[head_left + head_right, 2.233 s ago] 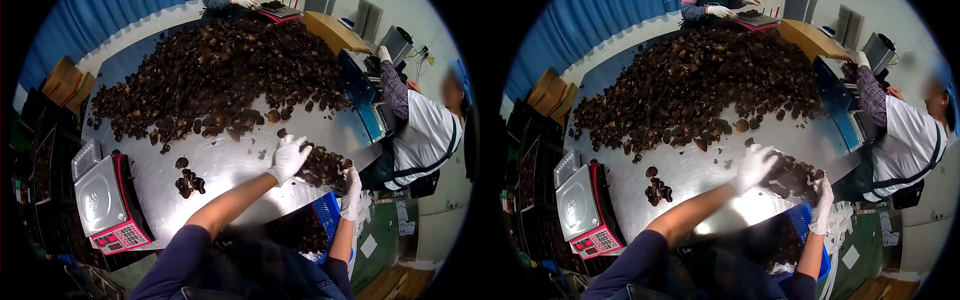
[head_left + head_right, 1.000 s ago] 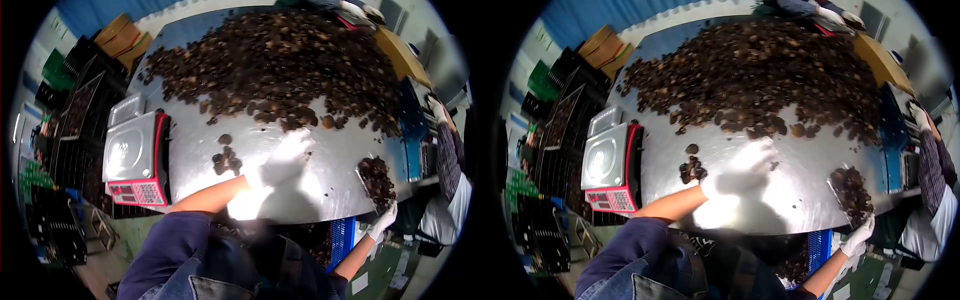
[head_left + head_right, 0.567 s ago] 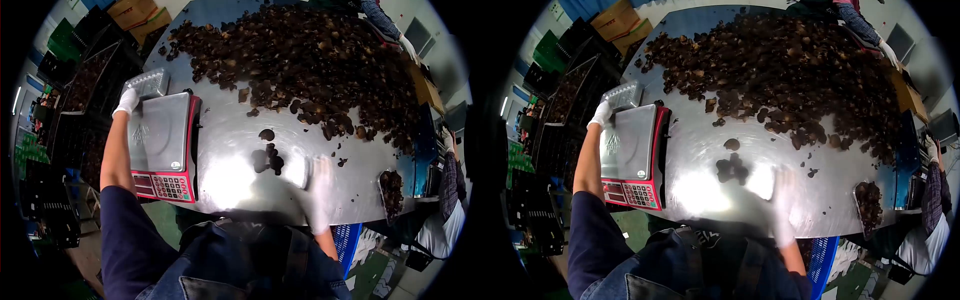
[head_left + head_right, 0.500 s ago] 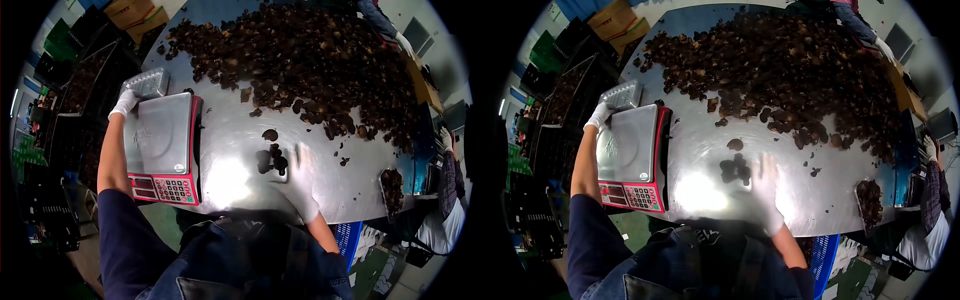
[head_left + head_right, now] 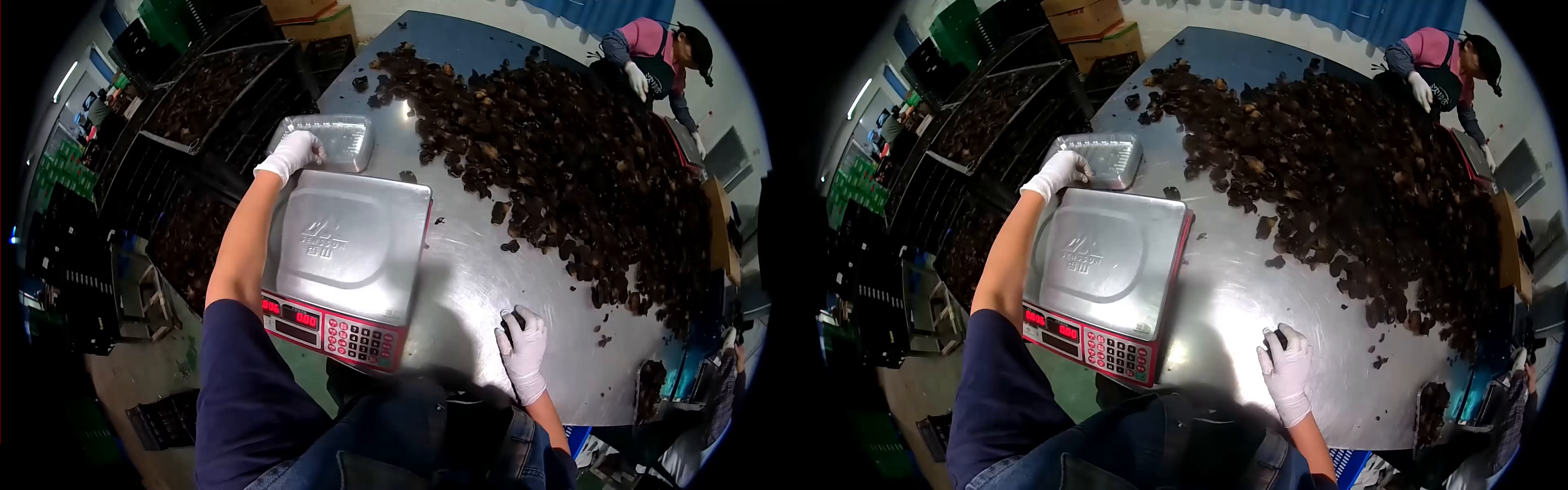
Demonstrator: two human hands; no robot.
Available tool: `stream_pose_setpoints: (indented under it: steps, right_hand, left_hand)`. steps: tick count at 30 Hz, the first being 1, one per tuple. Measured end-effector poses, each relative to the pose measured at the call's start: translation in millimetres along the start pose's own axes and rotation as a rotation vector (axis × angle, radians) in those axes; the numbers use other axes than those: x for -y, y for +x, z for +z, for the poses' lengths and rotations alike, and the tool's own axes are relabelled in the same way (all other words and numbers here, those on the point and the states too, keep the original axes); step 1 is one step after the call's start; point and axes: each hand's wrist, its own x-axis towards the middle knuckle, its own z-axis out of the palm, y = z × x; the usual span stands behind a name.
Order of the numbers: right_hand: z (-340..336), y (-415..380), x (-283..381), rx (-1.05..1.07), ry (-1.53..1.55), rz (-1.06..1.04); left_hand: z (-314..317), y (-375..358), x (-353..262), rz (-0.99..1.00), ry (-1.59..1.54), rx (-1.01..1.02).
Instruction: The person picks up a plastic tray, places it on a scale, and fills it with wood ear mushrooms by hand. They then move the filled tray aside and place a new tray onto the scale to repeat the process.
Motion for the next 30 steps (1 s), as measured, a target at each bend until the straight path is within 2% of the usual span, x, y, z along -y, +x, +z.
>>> stream_pose_setpoints:
  steps: [5, 7, 9, 11, 13, 14, 15, 17, 20, 21, 22, 23, 25, 26, 27, 28, 30]
  right_hand:
    - [4.1, -1.4, 2.4, -0.050, 0.001, 0.083]
    - [-0.1, -0.2, 5.1, -0.110, -0.017, 0.060]
    - [-0.7, -2.2, 5.8, -0.126, 0.077, 0.136]
    - [-6.1, 0.1, 7.6, -0.186, 0.074, 0.094]
    - [-15.1, 2.3, 13.6, -0.191, 0.361, 0.334]
    - [-13.2, 1.7, 12.5, -0.254, 0.510, 0.413]
    - [-12.9, 2.5, 13.9, -0.295, 0.732, 0.552]
    - [-13.6, 5.1, 9.3, -0.355, 0.799, 0.573]
    - [-23.2, 18.1, 12.8, -0.410, 1.147, 0.868]
    - [-28.8, 25.6, 14.6, -0.465, 1.267, 0.991]
    - [-55.9, 41.9, 28.6, -0.370, 1.202, 1.149]
    - [-57.0, 34.1, 12.7, -0.279, 1.362, 1.089]
    - [-65.1, 26.8, -3.1, -0.112, 1.758, 0.928]
    - [-63.9, 24.7, -3.2, -0.163, 1.751, 0.941]
    - [-60.3, 24.8, -3.7, -0.204, 1.753, 0.946]
    - [-60.2, 25.8, -14.8, -0.086, 2.232, 0.838]
    - [-56.1, 26.0, -25.2, -0.106, 2.348, 0.867]
  left_hand:
    - [-14.5, 6.8, -22.8, 0.021, 0.316, 0.086]
    - [-11.4, 11.5, -19.8, 0.022, 0.320, 0.120]
    - [-8.6, 16.1, -16.9, 0.083, 0.380, 0.127]
    - [-10.5, 19.0, -15.3, 0.120, 0.392, 0.136]
    - [-22.3, 6.6, -34.2, 0.123, 0.376, 0.118]
    - [-20.3, 18.3, -23.3, -0.194, -0.018, 0.070]
    - [-24.2, 21.2, -23.6, -0.243, -0.043, 0.074]
    - [-17.3, 23.9, -11.3, 0.064, 0.422, 0.047]
    - [5.1, 27.0, 32.6, 0.134, 0.250, 0.061]
    - [14.0, 35.6, 62.4, 0.008, -0.032, 0.029]
    - [25.4, 53.6, 81.6, -0.100, -0.320, 0.010]
    - [41.7, 72.9, 81.3, -0.207, -0.610, 0.017]
    - [17.3, 41.2, 30.9, -0.324, -0.742, -0.021]
    - [8.0, 32.4, 12.4, -0.357, -0.784, -0.023]
    - [-0.8, 24.3, -1.3, -0.373, -0.776, -0.017]
    - [-9.5, 19.6, -8.6, -0.353, -0.774, 0.001]
    - [-22.4, 15.8, -13.7, -0.150, 0.017, 0.057]
